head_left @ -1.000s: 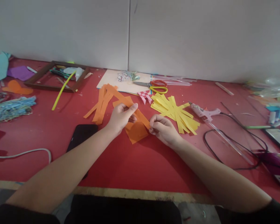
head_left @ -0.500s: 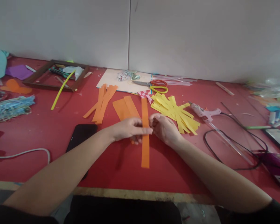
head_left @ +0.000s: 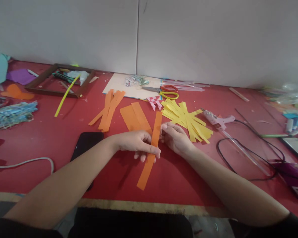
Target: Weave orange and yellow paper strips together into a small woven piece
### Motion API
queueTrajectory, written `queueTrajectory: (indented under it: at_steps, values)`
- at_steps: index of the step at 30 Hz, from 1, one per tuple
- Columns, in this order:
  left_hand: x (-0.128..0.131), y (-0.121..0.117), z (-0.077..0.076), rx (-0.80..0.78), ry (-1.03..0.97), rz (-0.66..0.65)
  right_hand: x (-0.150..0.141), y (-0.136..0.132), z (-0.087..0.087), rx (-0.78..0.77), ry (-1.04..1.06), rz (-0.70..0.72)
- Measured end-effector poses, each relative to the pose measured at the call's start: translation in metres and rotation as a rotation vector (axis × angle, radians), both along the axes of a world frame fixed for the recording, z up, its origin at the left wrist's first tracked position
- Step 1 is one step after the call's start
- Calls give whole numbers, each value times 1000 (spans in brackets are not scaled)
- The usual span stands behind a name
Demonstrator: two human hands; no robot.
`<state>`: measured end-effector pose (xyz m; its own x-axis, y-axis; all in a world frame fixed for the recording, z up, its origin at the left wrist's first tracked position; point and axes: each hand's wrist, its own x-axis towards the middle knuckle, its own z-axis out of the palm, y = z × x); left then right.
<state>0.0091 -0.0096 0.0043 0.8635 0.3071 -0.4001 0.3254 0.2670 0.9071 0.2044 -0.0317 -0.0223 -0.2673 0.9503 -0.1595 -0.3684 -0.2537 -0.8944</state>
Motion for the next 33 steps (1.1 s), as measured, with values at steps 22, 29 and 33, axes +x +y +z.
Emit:
queueTrajectory:
  at_steps: [22, 29, 33]
  values:
    - [5, 7, -8, 130, -109, 610, 2, -2, -7, 42, -71, 32]
    - [7, 9, -12, 123, -174, 699, 4, -10, 0, 403, -528, 282]
    - [8, 9, -11, 99, -202, 644, 2, -13, 4, 494, -575, 314]
